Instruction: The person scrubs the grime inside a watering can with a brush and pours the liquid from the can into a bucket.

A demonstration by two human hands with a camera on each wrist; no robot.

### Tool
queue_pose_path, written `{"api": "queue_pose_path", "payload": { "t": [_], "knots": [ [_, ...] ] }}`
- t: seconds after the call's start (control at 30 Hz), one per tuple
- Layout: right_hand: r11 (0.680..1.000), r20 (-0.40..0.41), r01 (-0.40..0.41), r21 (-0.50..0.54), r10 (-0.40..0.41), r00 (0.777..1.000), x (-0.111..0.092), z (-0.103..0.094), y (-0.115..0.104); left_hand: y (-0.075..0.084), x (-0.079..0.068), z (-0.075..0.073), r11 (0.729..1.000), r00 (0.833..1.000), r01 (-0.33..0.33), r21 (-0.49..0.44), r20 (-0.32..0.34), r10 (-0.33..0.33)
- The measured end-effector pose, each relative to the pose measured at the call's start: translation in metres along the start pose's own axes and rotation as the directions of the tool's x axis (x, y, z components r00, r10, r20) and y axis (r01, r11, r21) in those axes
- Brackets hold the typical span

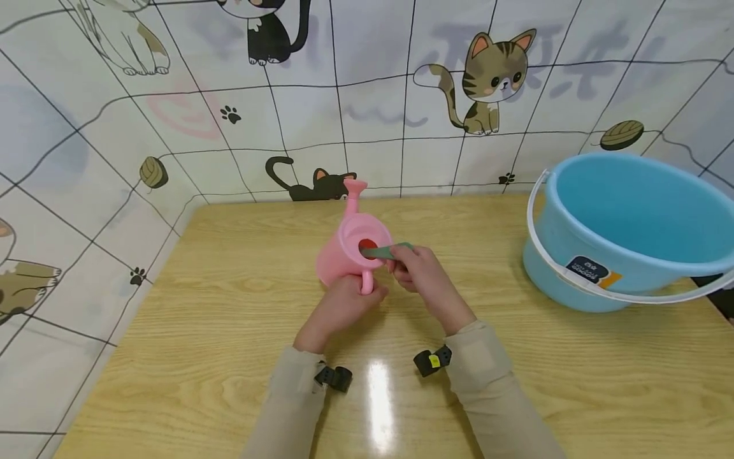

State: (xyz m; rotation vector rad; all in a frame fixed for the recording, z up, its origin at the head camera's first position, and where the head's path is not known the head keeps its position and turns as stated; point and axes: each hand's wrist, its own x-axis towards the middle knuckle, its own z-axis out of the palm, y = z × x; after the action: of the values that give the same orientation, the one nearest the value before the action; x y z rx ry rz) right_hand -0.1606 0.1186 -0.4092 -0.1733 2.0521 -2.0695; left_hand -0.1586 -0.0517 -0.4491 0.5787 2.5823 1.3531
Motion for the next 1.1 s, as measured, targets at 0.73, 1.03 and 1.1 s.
{"api": "queue_pose_path", "payload": {
  "t": [0.73,1.03,1.1],
  "knots": [
    [0.830,0.304,-0.171,0.532,0.001,0.953,-0.007,0.017,-0.014,-0.005,-0.001,-0.007,0.990,0.998,0.058,-0.126,-0.018,-0.060],
    [0.684,0.463,-0.284,0.672,-0.089,0.882,-0.006,0.036,-0.007,-0.008,0.000,-0.011,0.989,0.990,-0.086,0.124,-0.096,0.099],
    [0.653,0.479,-0.305,0.693,-0.101,0.872,-0.006,0.038,-0.007,-0.008,0.000,-0.012,0.983,0.986,-0.115,0.143,-0.102,0.130]
  ]
}}
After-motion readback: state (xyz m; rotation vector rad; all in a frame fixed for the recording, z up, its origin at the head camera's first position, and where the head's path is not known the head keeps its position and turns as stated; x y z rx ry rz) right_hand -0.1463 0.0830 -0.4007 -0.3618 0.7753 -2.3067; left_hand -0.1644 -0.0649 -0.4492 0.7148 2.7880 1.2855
